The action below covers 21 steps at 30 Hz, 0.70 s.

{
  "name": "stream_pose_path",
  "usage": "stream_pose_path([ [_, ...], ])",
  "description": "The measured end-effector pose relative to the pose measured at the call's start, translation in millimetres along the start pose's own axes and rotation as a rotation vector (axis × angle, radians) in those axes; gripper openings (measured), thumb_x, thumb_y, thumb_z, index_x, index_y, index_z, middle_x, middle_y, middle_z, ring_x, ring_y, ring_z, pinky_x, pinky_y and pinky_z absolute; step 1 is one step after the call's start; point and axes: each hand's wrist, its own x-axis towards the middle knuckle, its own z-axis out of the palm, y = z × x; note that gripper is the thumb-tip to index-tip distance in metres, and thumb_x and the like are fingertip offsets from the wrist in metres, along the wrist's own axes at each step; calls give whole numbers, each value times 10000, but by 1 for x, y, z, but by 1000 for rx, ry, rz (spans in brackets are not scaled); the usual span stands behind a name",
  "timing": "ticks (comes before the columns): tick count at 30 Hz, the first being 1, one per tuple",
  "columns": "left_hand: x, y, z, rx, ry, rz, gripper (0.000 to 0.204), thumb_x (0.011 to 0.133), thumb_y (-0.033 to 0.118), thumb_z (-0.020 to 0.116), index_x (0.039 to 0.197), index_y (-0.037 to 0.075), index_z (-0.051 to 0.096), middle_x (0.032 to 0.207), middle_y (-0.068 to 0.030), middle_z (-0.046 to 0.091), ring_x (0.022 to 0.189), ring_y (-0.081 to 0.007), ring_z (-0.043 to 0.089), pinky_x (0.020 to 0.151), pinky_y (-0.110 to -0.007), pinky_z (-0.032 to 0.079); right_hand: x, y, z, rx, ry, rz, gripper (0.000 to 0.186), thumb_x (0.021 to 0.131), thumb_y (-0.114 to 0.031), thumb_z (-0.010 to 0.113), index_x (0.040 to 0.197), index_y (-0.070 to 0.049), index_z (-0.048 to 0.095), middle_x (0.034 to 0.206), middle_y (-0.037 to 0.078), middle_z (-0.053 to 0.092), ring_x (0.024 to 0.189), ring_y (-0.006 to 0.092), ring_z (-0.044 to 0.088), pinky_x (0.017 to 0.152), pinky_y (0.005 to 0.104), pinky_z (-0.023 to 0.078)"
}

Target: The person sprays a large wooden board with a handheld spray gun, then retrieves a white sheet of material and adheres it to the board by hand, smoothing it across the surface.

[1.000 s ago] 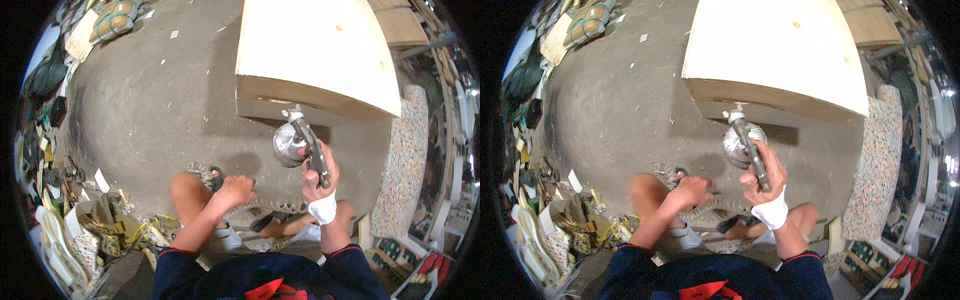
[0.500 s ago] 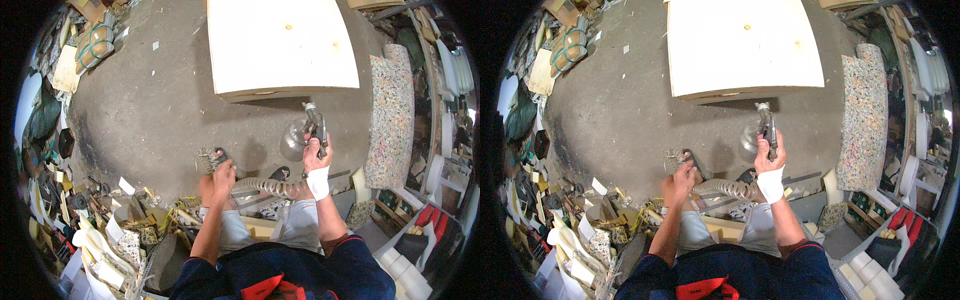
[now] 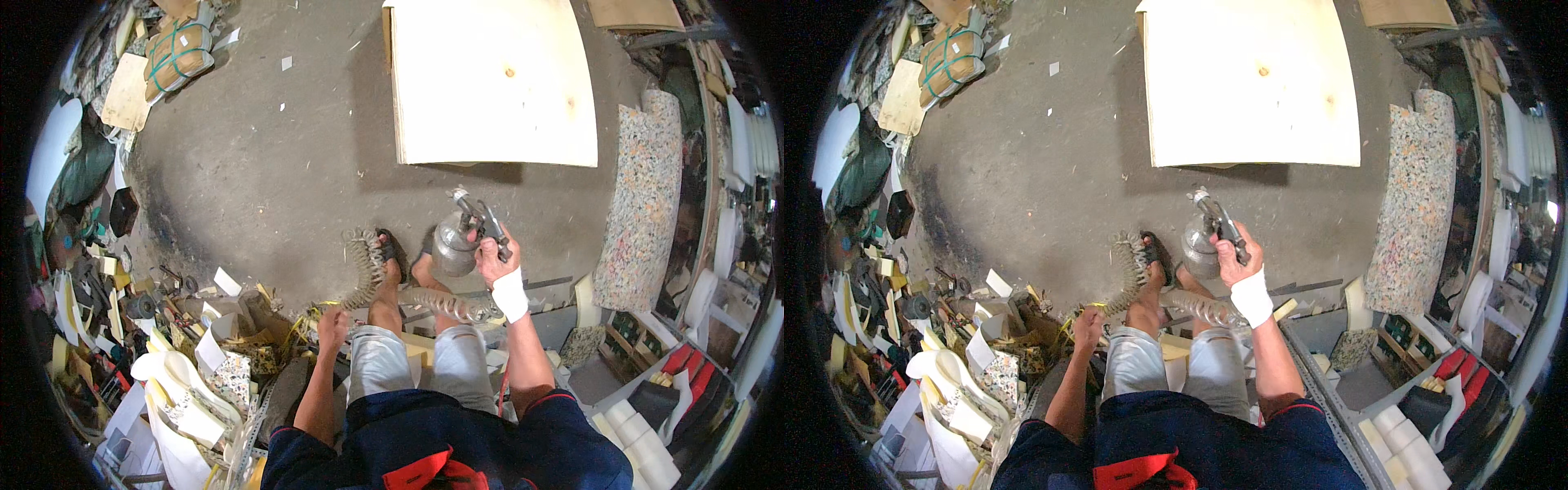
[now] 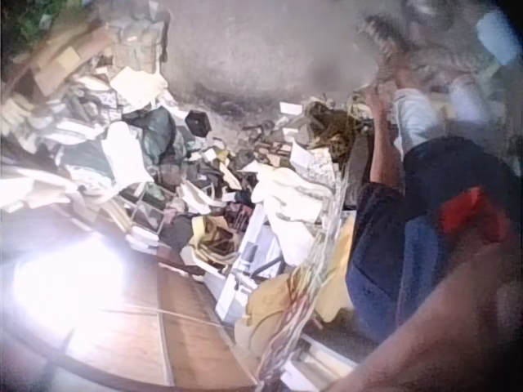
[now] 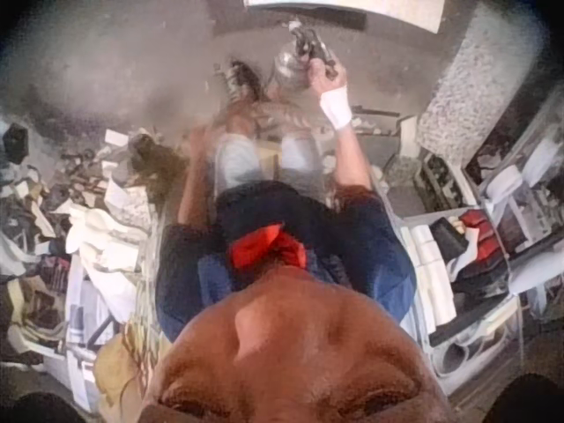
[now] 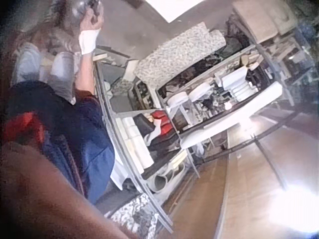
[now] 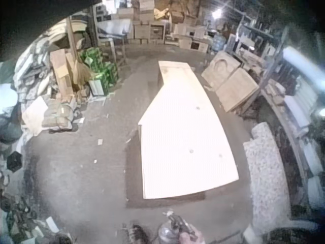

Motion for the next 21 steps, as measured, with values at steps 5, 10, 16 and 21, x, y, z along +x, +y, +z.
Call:
stream_pose_path([
  [5,-34,-29,6,-111,132,-275,292,928,228,630,1012,-47,674,847,-107,684,833,-130,642,736,-314,512,25,-16,2,-250,12,-190,548,916,-414,685,1221,36,610,887,95,709,818,148,642,737,301,514],
  [10,-68,-23,42,-119,182,-158,332,901,247,652,1078,-32,679,947,-185,712,838,-302,692,783,-385,532,37,-26,4,-200,52,-201,247,943,-131,604,1152,-4,643,910,57,697,829,119,605,726,297,502],
  [16,-103,-9,82,-320,297,-322,387,913,331,615,1079,-14,673,1038,-211,703,990,-361,675,863,-418,521,40,-35,34,-255,-126,-216,234,988,-143,487,1126,0,612,722,8,586,636,106,544,606,266,457],
  [21,-112,-24,79,-478,460,-451,398,937,355,595,1074,-10,674,1039,-214,702,991,-372,674,887,-424,509,36,-46,101,-450,-319,-312,294,980,-204,552,1162,19,611,892,120,626,807,221,602,740,347,499],
])
